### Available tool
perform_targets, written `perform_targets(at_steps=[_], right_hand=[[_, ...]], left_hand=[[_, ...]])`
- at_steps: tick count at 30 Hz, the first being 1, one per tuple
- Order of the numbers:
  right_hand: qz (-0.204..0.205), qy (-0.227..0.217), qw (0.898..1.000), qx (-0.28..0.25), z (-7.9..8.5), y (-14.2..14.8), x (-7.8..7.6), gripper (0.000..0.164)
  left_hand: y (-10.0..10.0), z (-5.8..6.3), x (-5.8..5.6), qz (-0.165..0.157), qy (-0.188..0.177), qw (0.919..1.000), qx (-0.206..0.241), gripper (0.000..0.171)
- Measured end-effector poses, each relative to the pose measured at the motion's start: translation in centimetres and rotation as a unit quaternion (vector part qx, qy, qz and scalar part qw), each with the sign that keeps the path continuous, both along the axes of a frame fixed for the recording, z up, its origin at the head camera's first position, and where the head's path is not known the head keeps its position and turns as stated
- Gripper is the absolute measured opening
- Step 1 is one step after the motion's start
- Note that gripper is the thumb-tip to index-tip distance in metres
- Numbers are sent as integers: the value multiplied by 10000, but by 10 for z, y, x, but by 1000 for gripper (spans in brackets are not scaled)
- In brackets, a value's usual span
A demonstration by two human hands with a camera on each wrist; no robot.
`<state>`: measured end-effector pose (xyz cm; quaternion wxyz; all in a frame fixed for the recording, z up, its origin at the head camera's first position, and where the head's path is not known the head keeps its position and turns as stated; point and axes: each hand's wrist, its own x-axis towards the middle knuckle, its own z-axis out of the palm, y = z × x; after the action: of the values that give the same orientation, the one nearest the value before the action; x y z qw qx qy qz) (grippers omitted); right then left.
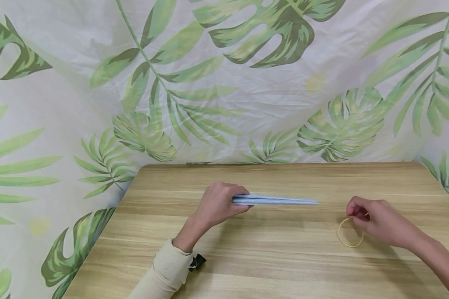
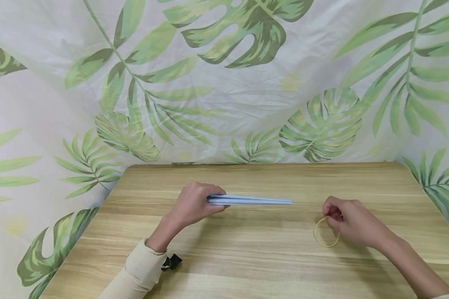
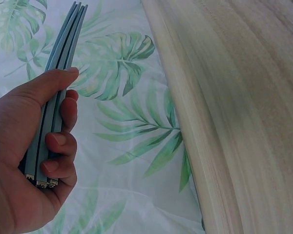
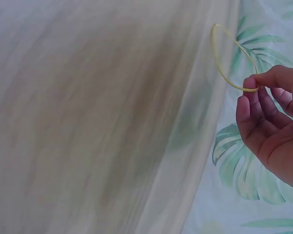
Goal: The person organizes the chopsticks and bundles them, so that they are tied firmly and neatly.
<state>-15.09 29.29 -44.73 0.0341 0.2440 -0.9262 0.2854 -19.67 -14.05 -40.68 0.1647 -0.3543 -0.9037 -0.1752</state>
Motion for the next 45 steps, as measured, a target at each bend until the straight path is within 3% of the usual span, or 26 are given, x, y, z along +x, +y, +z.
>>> perform_targets(at_steps=[3,11,23,33,45], right_hand=[[7,97,9996,-278,0,0,-2,29],[-289,-185,9950,-937,11,-7,-4,16],[-527,-299,9835,-1702,27,-43,-10,7],[-459,-356,9753,-2130,38,-61,-13,9],[-280,-436,9628,-2653,39,-78,-14,10]], left_hand=[[0,0,0,13,-38,10000,-13,15],[1,1,1,15,-42,10000,7,15],[1,1,1,17,7,10000,-20,15],[2,-1,1,29,11,10000,-23,15],[3,-3,0,44,110,9999,69,14]])
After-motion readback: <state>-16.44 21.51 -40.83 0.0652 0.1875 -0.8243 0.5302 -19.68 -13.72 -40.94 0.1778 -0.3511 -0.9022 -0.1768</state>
